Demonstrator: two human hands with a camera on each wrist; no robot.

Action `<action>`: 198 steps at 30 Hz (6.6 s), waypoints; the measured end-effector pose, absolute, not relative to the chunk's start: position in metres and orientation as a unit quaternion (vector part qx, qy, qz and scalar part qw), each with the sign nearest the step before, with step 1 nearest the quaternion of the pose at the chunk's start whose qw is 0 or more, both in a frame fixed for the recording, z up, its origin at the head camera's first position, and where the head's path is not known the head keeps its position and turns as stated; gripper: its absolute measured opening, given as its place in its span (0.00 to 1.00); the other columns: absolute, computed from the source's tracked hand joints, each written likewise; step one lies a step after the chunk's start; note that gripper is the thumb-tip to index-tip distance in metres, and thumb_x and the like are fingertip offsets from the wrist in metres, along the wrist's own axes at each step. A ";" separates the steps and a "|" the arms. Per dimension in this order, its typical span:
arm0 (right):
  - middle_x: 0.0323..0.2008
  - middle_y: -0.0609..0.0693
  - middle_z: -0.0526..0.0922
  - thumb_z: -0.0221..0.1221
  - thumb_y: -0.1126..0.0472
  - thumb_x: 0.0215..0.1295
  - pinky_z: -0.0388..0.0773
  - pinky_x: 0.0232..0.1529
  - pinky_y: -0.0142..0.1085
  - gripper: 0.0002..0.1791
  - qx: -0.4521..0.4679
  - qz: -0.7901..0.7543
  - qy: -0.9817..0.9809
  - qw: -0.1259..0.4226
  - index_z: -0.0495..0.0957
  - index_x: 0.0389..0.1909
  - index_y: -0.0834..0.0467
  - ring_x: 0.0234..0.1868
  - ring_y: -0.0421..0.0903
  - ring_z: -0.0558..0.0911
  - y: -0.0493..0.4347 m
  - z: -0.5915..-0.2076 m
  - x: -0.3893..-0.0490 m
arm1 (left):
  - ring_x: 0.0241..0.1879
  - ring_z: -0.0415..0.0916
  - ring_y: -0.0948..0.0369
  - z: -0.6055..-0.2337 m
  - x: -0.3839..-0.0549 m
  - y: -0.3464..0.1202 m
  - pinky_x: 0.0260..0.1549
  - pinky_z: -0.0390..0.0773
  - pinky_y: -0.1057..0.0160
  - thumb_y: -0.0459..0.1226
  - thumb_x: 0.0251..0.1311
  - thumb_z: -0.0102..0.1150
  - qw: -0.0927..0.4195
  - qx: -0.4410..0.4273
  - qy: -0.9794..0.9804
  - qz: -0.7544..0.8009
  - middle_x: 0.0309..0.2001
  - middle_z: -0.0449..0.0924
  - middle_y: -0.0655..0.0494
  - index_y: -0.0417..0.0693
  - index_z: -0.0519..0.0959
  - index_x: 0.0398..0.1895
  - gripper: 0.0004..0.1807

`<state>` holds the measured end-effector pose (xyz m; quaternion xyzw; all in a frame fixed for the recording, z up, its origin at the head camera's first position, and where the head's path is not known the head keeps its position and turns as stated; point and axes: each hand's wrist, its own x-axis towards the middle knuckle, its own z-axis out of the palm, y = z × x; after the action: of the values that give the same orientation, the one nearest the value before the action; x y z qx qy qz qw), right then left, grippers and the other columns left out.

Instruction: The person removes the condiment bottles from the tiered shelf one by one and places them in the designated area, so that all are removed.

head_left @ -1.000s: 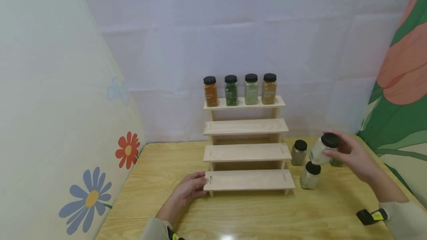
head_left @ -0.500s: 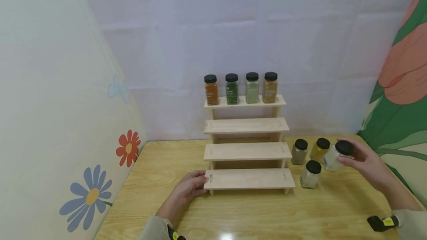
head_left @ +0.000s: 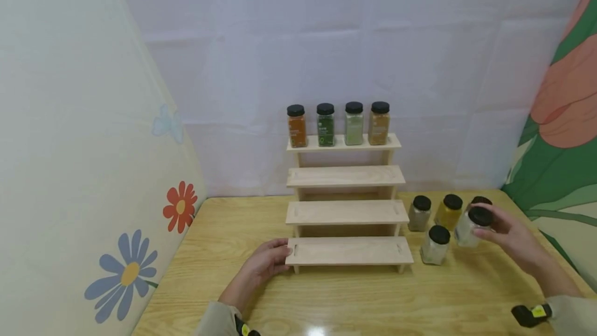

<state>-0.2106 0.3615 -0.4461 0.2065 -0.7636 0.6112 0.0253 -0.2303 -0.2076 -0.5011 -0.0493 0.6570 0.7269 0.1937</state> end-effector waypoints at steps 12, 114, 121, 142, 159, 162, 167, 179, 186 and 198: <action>0.55 0.27 0.76 0.55 0.72 0.72 0.78 0.42 0.27 0.29 0.166 0.578 -0.799 0.008 0.66 0.72 0.54 0.49 0.30 0.79 0.365 -0.468 -0.212 | 0.37 0.81 0.62 -0.501 -0.230 -0.208 0.32 0.83 0.66 0.33 0.67 0.59 0.196 -0.053 0.655 0.728 0.43 0.83 0.52 0.29 0.62 0.69 0.31; 0.72 0.63 0.64 0.58 0.57 0.74 0.72 0.65 0.35 0.36 0.150 0.598 -0.787 0.025 0.56 0.77 0.62 0.67 0.51 0.70 0.220 -0.288 -0.362 | 0.39 0.82 0.62 -0.501 -0.229 -0.210 0.34 0.83 0.65 0.34 0.67 0.59 0.202 -0.043 0.645 0.736 0.43 0.84 0.53 0.29 0.62 0.69 0.31; 0.73 0.65 0.62 0.57 0.65 0.73 0.69 0.69 0.39 0.35 0.160 0.641 -0.750 0.034 0.56 0.76 0.64 0.71 0.55 0.66 0.200 -0.283 -0.377 | 0.38 0.82 0.62 -0.502 -0.230 -0.211 0.34 0.83 0.65 0.33 0.67 0.59 0.200 -0.042 0.645 0.737 0.43 0.84 0.53 0.29 0.63 0.68 0.30; 0.49 0.44 0.73 0.63 0.69 0.68 0.71 0.55 0.31 0.32 0.151 0.639 -0.750 0.076 0.62 0.70 0.65 0.49 0.38 0.74 0.174 -0.289 -0.392 | 0.35 0.81 0.63 -0.506 -0.231 -0.206 0.32 0.83 0.67 0.32 0.67 0.58 0.204 -0.039 0.644 0.736 0.40 0.83 0.54 0.28 0.64 0.66 0.28; 0.61 0.53 0.74 0.65 0.62 0.68 0.72 0.56 0.28 0.33 0.143 0.613 -0.770 0.105 0.66 0.71 0.58 0.61 0.43 0.73 0.188 -0.274 -0.357 | 0.36 0.81 0.62 -0.506 -0.235 -0.208 0.32 0.83 0.66 0.32 0.66 0.59 0.202 -0.037 0.648 0.733 0.41 0.83 0.53 0.29 0.64 0.66 0.28; 0.63 0.55 0.73 0.65 0.62 0.68 0.71 0.57 0.27 0.32 0.147 0.611 -0.770 0.112 0.66 0.70 0.59 0.62 0.44 0.72 0.193 -0.273 -0.348 | 0.36 0.82 0.62 -0.506 -0.235 -0.210 0.31 0.83 0.66 0.32 0.66 0.59 0.199 -0.041 0.649 0.733 0.41 0.83 0.53 0.29 0.64 0.66 0.28; 0.64 0.55 0.72 0.63 0.64 0.69 0.71 0.56 0.24 0.30 0.161 0.614 -0.764 0.114 0.66 0.70 0.59 0.64 0.44 0.71 0.202 -0.273 -0.333 | 0.36 0.82 0.62 -0.507 -0.236 -0.212 0.31 0.83 0.66 0.32 0.66 0.59 0.195 -0.043 0.652 0.732 0.40 0.83 0.53 0.29 0.64 0.66 0.29; 0.61 0.47 0.73 0.62 0.63 0.70 0.73 0.52 0.23 0.30 0.171 0.584 -0.785 0.121 0.65 0.71 0.57 0.61 0.38 0.73 0.233 -0.286 -0.301 | 0.36 0.81 0.63 -0.504 -0.237 -0.213 0.32 0.83 0.67 0.32 0.67 0.59 0.199 -0.046 0.652 0.731 0.40 0.84 0.54 0.29 0.62 0.68 0.30; 0.61 0.43 0.73 0.62 0.61 0.71 0.73 0.52 0.20 0.30 0.167 0.567 -0.796 0.129 0.65 0.72 0.54 0.59 0.33 0.73 0.254 -0.299 -0.287 | 0.36 0.81 0.63 -0.504 -0.238 -0.212 0.32 0.82 0.67 0.32 0.67 0.58 0.197 -0.055 0.653 0.729 0.40 0.84 0.54 0.28 0.62 0.68 0.30; 0.57 0.37 0.74 0.59 0.69 0.71 0.72 0.49 0.19 0.29 0.184 0.593 -0.774 0.125 0.67 0.71 0.50 0.56 0.30 0.74 0.294 -0.324 -0.263 | 0.37 0.81 0.63 -0.504 -0.237 -0.212 0.33 0.82 0.66 0.33 0.67 0.59 0.202 -0.048 0.651 0.730 0.42 0.83 0.53 0.28 0.62 0.69 0.31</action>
<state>-0.2629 0.2944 -0.3236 0.1841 -0.7740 0.5928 0.1248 -0.2374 -0.2120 -0.5037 -0.0479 0.6513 0.7300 0.2017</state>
